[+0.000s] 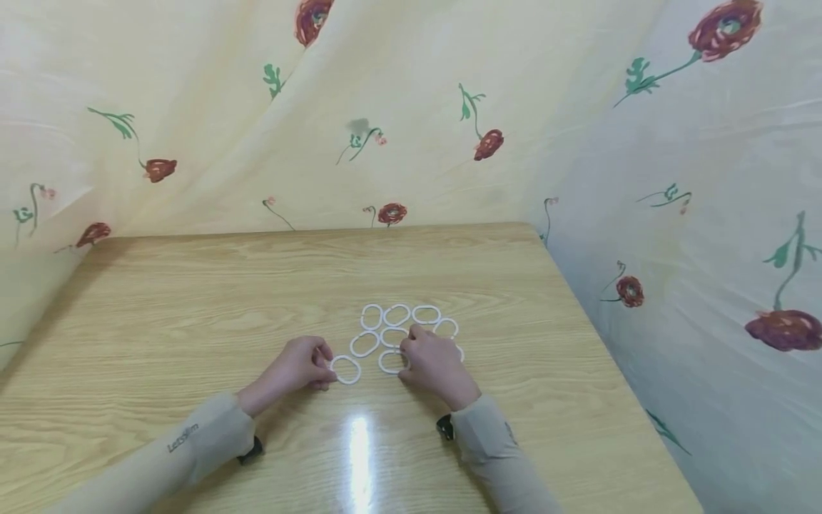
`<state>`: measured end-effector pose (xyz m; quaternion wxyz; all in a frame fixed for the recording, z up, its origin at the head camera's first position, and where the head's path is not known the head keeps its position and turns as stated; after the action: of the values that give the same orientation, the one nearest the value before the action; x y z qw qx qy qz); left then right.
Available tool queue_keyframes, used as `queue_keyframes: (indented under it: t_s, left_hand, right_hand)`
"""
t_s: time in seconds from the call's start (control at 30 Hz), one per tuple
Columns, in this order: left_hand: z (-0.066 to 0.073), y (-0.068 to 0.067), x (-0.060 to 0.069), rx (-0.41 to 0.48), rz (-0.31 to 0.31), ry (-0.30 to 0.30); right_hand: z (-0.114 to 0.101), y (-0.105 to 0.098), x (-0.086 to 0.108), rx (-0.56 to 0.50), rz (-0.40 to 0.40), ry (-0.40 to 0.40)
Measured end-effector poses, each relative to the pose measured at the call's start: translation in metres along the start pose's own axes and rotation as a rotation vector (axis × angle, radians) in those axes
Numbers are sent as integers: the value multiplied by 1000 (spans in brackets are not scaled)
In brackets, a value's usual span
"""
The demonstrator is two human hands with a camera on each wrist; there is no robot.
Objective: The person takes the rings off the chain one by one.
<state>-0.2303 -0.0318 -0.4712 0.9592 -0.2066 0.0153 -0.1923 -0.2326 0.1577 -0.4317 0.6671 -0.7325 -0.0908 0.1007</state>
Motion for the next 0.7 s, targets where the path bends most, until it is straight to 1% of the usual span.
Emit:
queue_keyframes:
  t_s: [0.17, 0.27, 0.4, 0.5, 0.63, 0.7]
  left_hand:
    - [-4, -4, 3, 19, 3, 3]
    - [-7, -11, 5, -8, 13, 4]
    - [-9, -25, 11, -80, 25, 3]
    - [-11, -37, 16, -109, 26, -8]
    - [-12, -54, 19, -144, 37, -7]
    - [-12, -64, 20, -181, 45, -2]
  right_hand:
    - [0, -7, 1, -24, 6, -17]
    - [4, -12, 0, -31, 33, -32]
    - [13, -16, -2, -25, 40, -34]
    - [21, -19, -6, -31, 17, -28]
    - [29, -25, -12, -31, 3, -28]
    - [32, -28, -15, -25, 5, -31]
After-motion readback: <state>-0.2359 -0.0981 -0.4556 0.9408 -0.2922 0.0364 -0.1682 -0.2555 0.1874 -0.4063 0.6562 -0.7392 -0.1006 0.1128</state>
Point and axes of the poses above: each hand's wrist, its own x-axis away from the middle knuckle, its own y-axis out of the palm, z = x × y, the point moved 8 cm from there along -x, towards the middle knuckle, and after that the axes turned 12 degrees about y, right-handed, at the moved point
